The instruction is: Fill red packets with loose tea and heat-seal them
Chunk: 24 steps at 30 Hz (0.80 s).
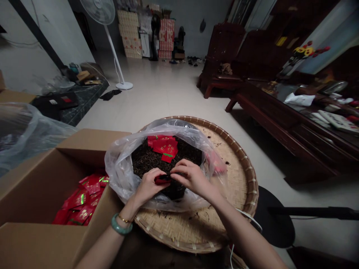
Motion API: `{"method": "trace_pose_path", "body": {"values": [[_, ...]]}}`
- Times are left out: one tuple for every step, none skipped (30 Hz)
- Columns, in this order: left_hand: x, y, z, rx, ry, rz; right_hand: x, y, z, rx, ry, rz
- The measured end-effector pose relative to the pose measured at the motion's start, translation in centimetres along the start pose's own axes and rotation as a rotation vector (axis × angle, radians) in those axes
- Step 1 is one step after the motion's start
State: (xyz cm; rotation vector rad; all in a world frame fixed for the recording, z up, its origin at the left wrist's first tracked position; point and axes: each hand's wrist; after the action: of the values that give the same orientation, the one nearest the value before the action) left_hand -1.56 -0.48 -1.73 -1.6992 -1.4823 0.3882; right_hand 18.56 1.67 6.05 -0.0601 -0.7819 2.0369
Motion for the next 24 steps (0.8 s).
{"method": "trace_pose_path", "body": {"values": [[0.0, 0.0, 0.0, 0.012, 0.003, 0.007, 0.0, 0.2, 0.1, -0.023, -0.019, 0.068], [0.0, 0.0, -0.1, 0.024, 0.004, 0.013, 0.0, 0.3, 0.3, -0.055, -0.028, 0.128], [0.0, 0.1, -0.1, 0.034, 0.005, 0.017, 0.1, 0.5, 0.3, -0.095, -0.026, 0.177], [0.0, 0.1, -0.1, 0.042, 0.004, 0.018, 0.1, 0.7, 0.4, -0.144, -0.014, 0.215], [0.0, 0.1, -0.1, 0.047, 0.003, 0.019, 0.2, 0.8, 0.4, -0.194, 0.005, 0.245], [0.0, 0.2, -0.1, 0.049, 0.002, 0.018, 0.3, 1.0, 0.3, -0.237, 0.024, 0.269], [0.0, 0.2, 0.0, 0.049, 0.003, 0.017, 0.3, 1.1, 0.2, -0.27, 0.036, 0.287], [0.0, 0.2, 0.0, 0.045, 0.007, 0.019, 0.3, 1.2, 0.1, -0.29, 0.04, 0.301], [-0.1, 0.2, 0.1, 0.041, 0.011, 0.023, 0.3, 1.2, -0.1, -0.296, 0.037, 0.306], [-0.1, 0.1, 0.1, 0.039, 0.015, 0.028, 0.3, 1.2, -0.2, -0.286, 0.033, 0.304], [-0.1, 0.1, 0.1, 0.037, 0.019, 0.031, 0.3, 1.1, -0.3, -0.261, 0.027, 0.3], [-0.2, 0.0, 0.1, 0.038, 0.02, 0.031, 0.3, 0.9, -0.3, -0.224, 0.022, 0.293], [-0.2, 0.0, 0.2, 0.04, 0.02, 0.031, 0.3, 0.7, -0.2, -0.176, 0.018, 0.28], [-0.2, 0.0, 0.2, 0.043, 0.018, 0.029, 0.3, 0.4, 0.0, -0.122, 0.015, 0.261], [-0.2, 0.0, 0.2, 0.046, 0.017, 0.029, 0.3, 0.1, 0.1, -0.065, 0.015, 0.237], [-0.2, 0.0, 0.3, 0.05, 0.017, 0.03, 0.3, -0.2, 0.3, -0.007, 0.017, 0.205], [-0.2, 0.1, 0.4, 0.052, 0.016, 0.031, 0.3, -0.5, 0.4, 0.045, 0.023, 0.16], [-0.2, 0.1, 0.4, 0.053, 0.016, 0.033, 0.3, -0.8, 0.5, 0.086, 0.036, 0.095], [-0.2, 0.1, 0.5, 0.052, 0.015, 0.034, 0.3, -0.9, 0.5, 0.11, 0.052, 0.014], [-0.3, 0.2, 0.6, 0.049, 0.013, 0.033, 0.3, -1.0, 0.5, 0.114, 0.072, -0.07], [-0.3, 0.2, 0.6, 0.046, 0.01, 0.032, 0.3, -1.0, 0.4, 0.105, 0.093, -0.139], [-0.3, 0.2, 0.6, 0.041, 0.006, 0.03, 0.3, -0.8, 0.3, 0.089, 0.109, -0.175], [-0.3, 0.1, 0.6, 0.037, 0.002, 0.029, 0.2, -0.6, 0.1, 0.077, 0.118, -0.168], [-0.3, 0.1, 0.6, 0.034, 0.001, 0.029, 0.1, -0.3, 0.0, 0.071, 0.118, -0.123]]}}
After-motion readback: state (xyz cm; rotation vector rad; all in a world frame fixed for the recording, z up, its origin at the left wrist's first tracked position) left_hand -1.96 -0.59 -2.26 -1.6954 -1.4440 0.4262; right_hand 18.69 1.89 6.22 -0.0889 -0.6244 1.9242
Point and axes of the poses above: each hand's wrist, its own x-axis towards the middle knuckle, its own y-axis out of the palm, z = x × y, and after that the axes turned 14 degrees about x, right-handed
